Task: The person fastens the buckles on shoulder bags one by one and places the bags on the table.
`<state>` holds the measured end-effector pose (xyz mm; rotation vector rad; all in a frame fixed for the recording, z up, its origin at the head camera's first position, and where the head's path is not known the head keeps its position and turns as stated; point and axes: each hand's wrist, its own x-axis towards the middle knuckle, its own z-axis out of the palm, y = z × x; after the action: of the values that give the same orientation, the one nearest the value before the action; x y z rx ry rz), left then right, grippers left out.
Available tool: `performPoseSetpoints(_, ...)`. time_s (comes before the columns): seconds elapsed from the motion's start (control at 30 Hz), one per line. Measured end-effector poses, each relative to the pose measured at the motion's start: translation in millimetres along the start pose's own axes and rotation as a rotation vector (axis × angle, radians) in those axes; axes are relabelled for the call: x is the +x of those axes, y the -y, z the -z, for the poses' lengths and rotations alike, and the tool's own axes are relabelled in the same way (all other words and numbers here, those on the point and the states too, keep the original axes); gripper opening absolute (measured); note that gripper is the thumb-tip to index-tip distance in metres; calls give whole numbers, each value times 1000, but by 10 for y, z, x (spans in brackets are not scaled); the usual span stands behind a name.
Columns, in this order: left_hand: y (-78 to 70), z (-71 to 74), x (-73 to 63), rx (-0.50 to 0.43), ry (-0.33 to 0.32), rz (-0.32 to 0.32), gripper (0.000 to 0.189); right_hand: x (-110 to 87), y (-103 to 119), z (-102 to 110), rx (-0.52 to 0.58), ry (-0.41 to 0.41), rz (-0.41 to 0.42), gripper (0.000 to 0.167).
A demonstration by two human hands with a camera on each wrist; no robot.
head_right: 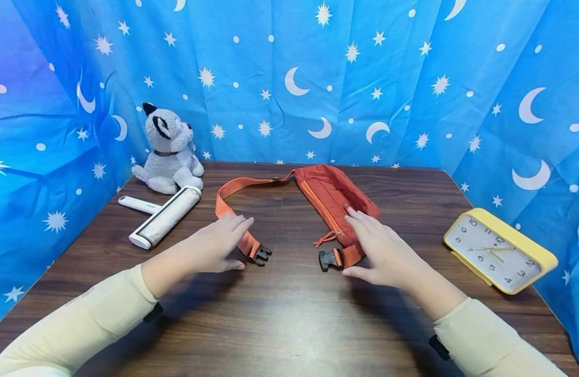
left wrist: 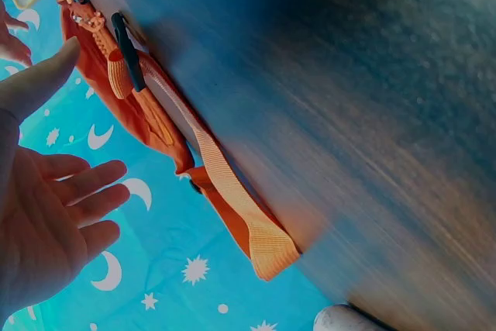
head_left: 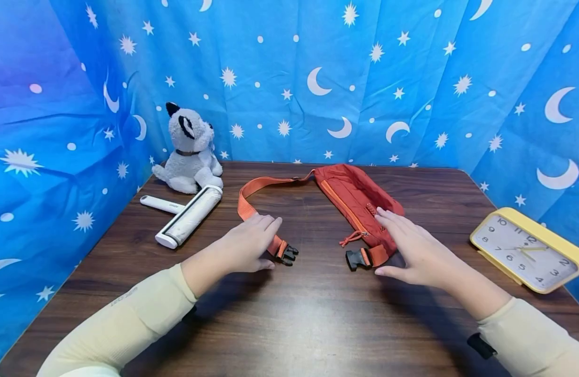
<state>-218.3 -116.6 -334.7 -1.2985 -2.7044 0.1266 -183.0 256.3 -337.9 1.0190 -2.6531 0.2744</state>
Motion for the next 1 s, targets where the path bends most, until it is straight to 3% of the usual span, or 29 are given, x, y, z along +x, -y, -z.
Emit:
performPoseSetpoints(0.3, -21, -15, 55, -49, 87, 37, 86, 18, -20, -48, -14, -13, 59, 92)
performPoseSetpoints(0.5, -29, -8, 95, -59, 97, 39, 84, 44, -18, -80, -13, -42, 102, 85)
performPoseSetpoints(0.7, -38, -30, 106, -49, 89, 3, 78, 54, -2, -113, 5, -22, 80, 81)
performPoseSetpoints(1.0, -77, -62, 145, -41, 68, -12, 52, 87, -8, -163, 32, 27, 67, 81)
